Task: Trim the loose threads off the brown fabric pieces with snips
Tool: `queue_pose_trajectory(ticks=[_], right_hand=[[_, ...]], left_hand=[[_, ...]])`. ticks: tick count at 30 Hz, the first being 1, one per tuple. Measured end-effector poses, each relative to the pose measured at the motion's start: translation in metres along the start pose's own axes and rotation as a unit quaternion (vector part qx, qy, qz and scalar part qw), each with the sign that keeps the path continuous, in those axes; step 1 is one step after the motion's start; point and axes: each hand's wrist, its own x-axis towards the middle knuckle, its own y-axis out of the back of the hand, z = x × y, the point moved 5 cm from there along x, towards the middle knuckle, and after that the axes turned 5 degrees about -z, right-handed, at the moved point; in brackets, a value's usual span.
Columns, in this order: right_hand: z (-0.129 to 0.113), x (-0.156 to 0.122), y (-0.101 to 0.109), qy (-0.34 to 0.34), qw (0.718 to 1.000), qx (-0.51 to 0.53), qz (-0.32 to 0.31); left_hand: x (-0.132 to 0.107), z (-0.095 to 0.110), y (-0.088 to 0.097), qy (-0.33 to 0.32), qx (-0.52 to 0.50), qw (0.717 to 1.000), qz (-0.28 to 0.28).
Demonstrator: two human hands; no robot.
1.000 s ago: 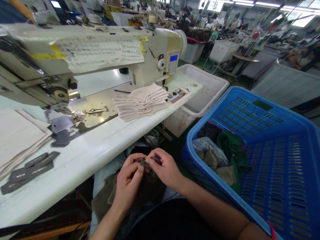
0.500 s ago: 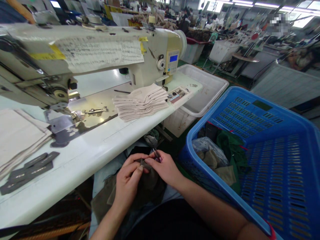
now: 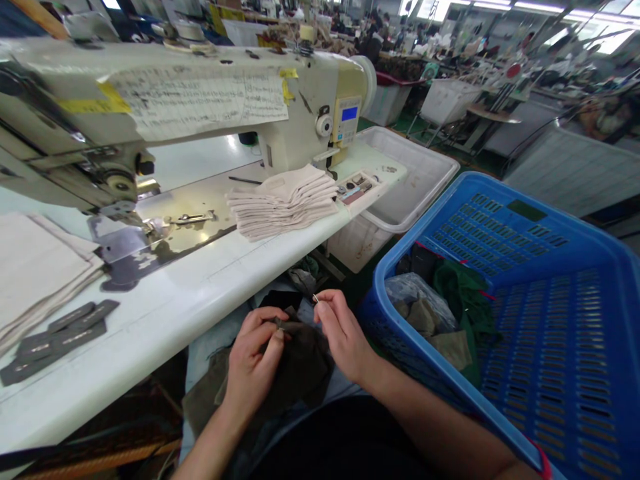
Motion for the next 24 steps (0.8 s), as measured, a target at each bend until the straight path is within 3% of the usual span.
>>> queue_pose_trajectory(ticks=[4, 6, 12, 24], right_hand=[[-0.016, -0.011, -0.009, 0.008, 0.990, -0.048, -0.131], [-0.019, -0.013, -0.015, -0.011, 0.986, -0.033, -0.165], [-0.018, -0.009, -0.018, -0.033, 0.988, -0.022, -0.147], [-0.019, -0.008, -0.016, -0.029, 0.986, -0.051, -0.153]], left_hand=[[0.000, 0.004, 0.000, -0.051, 0.037, 0.998, 0.000], [0.000, 0.006, -0.001, -0.072, 0.049, 0.996, 0.006], [-0.001, 0.014, -0.004, -0.123, 0.085, 0.989, 0.011], [-0.001, 0.015, -0.004, -0.132, 0.115, 0.984, 0.016]])
